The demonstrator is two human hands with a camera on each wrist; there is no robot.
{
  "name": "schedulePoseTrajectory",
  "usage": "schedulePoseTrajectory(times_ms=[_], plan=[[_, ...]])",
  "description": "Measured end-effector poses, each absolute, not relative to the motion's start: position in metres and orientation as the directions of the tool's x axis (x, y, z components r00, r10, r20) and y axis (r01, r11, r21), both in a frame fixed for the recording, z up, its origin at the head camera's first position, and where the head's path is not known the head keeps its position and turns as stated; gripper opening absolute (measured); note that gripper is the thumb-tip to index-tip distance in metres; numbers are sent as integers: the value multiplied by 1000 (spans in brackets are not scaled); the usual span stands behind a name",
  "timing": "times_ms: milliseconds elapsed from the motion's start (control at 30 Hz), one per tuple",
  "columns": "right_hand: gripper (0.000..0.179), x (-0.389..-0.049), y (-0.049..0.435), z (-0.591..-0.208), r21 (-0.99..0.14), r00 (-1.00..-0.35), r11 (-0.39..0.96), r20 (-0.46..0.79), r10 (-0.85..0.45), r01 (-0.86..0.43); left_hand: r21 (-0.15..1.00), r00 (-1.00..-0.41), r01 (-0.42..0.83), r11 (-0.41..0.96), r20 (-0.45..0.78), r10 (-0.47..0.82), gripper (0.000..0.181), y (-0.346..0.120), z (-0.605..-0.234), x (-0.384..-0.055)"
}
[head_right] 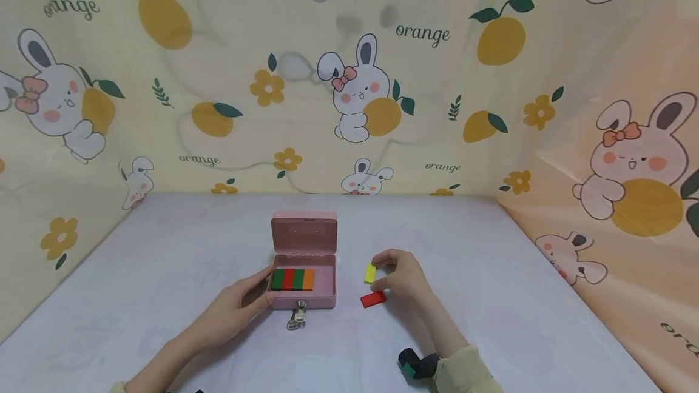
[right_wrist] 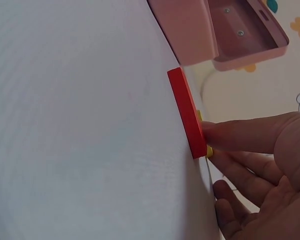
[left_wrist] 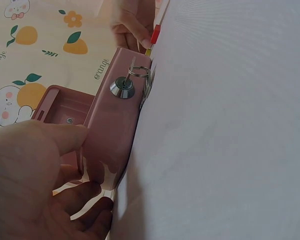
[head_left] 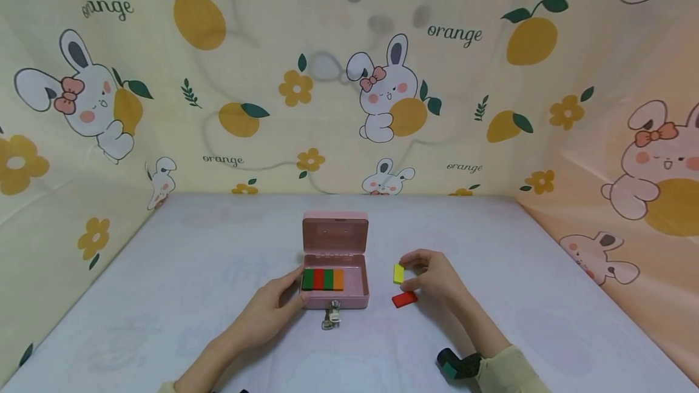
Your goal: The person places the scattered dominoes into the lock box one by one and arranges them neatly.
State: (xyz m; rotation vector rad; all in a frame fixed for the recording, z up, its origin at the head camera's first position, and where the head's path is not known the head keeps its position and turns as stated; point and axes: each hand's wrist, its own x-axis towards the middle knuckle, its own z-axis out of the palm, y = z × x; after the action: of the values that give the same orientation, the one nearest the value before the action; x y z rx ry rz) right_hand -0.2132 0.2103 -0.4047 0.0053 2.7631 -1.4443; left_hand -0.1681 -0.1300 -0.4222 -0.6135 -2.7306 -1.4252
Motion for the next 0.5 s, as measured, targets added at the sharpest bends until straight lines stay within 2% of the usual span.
schedulePoseTrajectory(times_ms=[500], plan=[[39, -214, 207, -405, -818, -999, 573, -26, 25, 36, 793, -923, 341, 504, 181, 339, 64, -130, -423, -168]])
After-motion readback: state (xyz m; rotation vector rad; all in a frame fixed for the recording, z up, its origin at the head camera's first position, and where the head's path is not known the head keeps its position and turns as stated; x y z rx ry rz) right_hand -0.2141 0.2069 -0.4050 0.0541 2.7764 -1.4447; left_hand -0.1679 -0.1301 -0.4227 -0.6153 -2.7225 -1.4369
